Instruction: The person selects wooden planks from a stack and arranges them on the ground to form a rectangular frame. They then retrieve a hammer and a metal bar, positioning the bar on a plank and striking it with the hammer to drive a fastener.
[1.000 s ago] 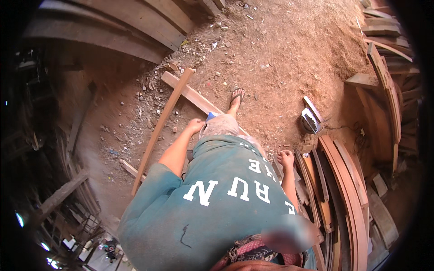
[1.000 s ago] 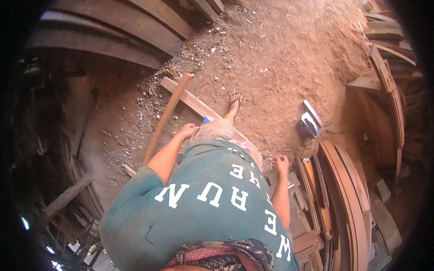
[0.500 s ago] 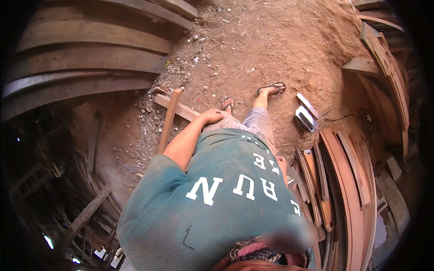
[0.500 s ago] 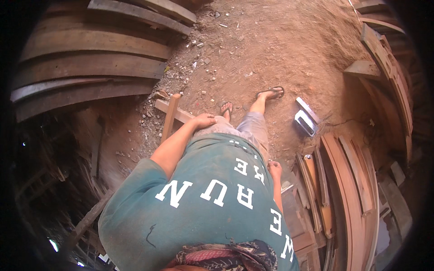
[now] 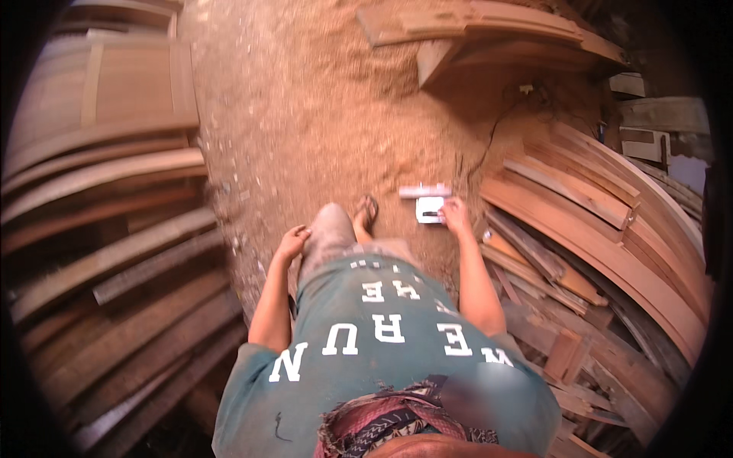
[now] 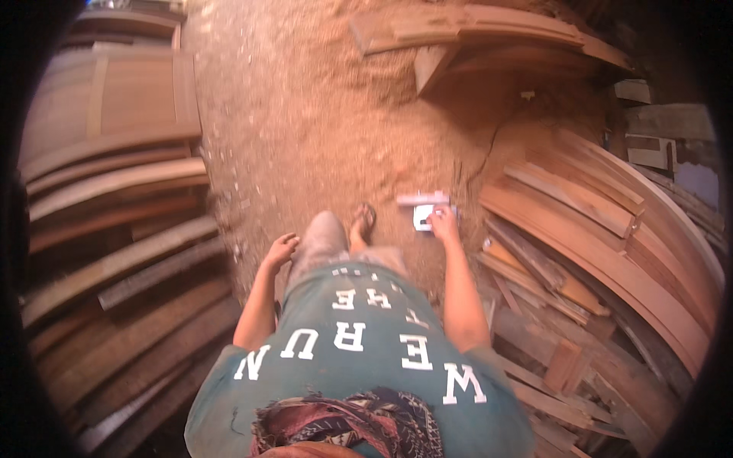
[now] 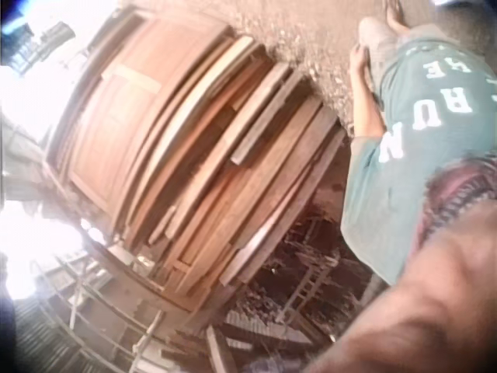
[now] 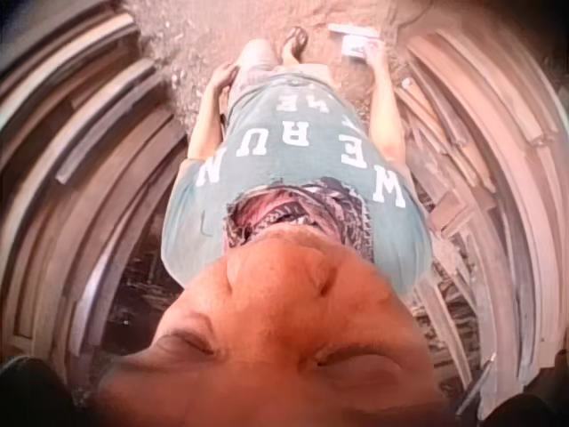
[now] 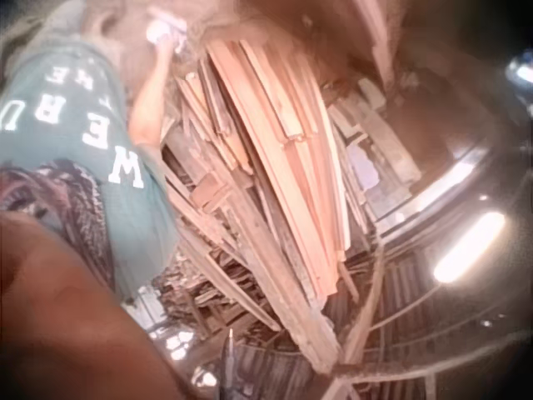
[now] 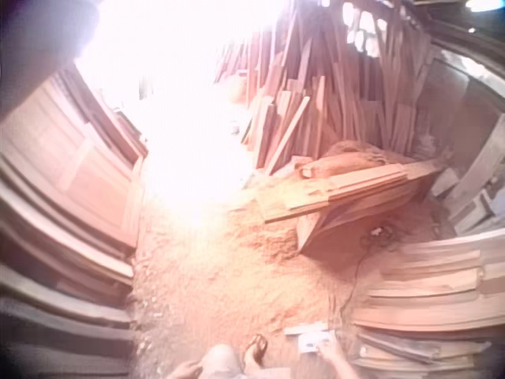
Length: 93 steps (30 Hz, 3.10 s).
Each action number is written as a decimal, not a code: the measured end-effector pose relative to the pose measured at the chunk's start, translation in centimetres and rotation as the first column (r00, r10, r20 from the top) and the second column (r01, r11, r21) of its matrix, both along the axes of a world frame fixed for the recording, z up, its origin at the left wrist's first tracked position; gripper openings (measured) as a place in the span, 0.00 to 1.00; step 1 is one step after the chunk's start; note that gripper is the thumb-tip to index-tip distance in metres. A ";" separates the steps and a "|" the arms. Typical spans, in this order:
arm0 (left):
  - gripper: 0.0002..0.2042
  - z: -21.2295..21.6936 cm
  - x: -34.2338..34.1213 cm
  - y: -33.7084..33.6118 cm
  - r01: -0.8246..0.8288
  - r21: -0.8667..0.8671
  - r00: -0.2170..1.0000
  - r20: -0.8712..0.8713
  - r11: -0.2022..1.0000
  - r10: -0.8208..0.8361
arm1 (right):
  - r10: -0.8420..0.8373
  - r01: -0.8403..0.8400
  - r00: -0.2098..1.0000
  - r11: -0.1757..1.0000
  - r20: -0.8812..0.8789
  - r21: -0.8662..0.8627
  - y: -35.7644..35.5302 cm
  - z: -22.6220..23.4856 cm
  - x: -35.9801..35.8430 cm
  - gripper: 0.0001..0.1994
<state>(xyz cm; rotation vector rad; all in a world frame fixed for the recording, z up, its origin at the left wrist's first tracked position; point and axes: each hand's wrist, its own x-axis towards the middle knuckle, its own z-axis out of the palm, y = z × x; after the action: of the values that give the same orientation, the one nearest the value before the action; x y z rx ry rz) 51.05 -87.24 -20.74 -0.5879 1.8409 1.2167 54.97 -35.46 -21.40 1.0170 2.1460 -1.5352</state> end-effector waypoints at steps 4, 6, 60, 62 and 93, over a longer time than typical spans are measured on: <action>0.25 11.5 -19.6 9.5 0.004 0.157 0.884 -0.462 0.988 0.070 | -0.163 0.161 0.984 0.986 -0.075 -0.028 1.8 0.4 -3.2 0.03; 0.21 18.9 -27.9 13.9 0.016 0.215 0.736 -0.664 0.976 0.134 | -0.244 0.241 0.970 0.967 -0.024 -0.079 1.6 0.8 -4.0 0.01; 0.26 19.6 -45.2 108.9 0.636 -0.360 -0.763 -0.428 -0.683 -0.484 | -0.591 0.362 -0.038 -0.760 -0.806 0.540 62.7 48.5 20.2 0.60; 0.26 19.6 -44.9 109.6 0.594 -0.401 -0.796 -0.419 -0.697 -0.437 | -0.522 0.374 0.028 -0.786 -0.852 0.493 62.6 46.6 22.2 0.57; 0.23 14.7 -37.3 109.7 0.180 -0.060 -0.852 -0.509 -0.982 -0.125 | -0.016 0.741 0.073 -0.668 -0.997 0.065 30.0 57.5 -3.4 0.39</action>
<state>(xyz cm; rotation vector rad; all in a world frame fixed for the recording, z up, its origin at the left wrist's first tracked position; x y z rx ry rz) 13.70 22.48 -6.03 1.9640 0.4281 -0.3790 51.54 -5.48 36.07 3.7166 2.8226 0.9952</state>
